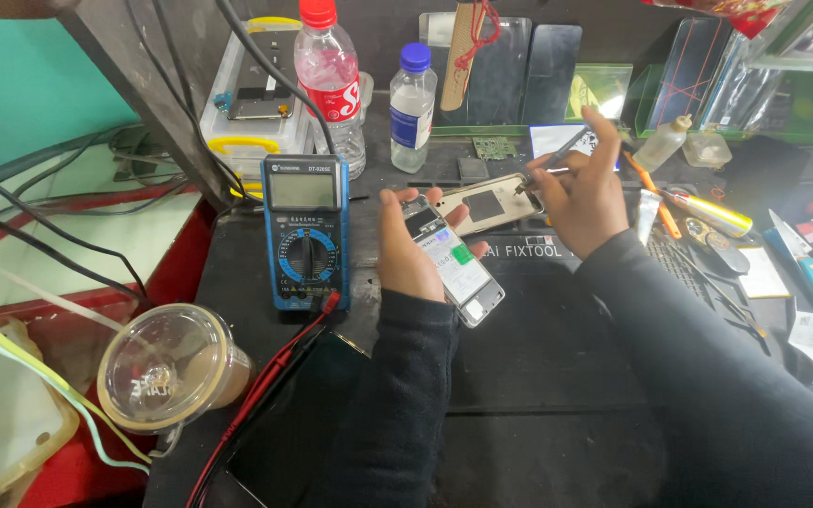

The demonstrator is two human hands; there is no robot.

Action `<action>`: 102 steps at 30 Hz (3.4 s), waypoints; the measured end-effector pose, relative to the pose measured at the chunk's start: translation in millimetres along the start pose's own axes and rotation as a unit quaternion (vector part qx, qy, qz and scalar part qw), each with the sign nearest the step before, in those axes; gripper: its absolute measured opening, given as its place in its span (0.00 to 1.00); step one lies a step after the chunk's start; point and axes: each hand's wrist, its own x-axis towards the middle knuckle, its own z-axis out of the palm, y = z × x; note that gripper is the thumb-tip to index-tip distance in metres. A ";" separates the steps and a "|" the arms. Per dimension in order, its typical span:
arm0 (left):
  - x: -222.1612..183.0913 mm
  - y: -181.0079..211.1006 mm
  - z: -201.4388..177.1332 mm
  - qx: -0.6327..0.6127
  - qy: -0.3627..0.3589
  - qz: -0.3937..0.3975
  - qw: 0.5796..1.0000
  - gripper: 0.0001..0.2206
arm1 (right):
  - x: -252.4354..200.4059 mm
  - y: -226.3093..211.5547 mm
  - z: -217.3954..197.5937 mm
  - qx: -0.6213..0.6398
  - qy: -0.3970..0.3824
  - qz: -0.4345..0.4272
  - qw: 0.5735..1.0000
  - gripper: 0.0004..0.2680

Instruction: The person uses a metal tool to pry and separate the back cover from a smartphone. They then use the tool to disconnect internal ribbon cables and components before placing the back cover back onto the phone.

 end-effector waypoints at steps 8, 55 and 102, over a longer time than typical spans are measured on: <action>-8.5 -47.2 13.1 0.109 -0.104 -0.126 0.981 0.21 | -41.6 -24.7 -44.7 0.290 0.082 0.125 0.945 0.31; -29.8 -97.1 27.4 0.169 -0.217 -0.183 0.944 0.16 | -86.6 -36.5 -75.6 0.332 0.048 0.053 0.941 0.31; -9.9 -90.1 0.7 -0.094 -0.255 -0.167 0.948 0.28 | -85.2 -40.2 -62.3 0.167 0.052 -0.176 0.969 0.28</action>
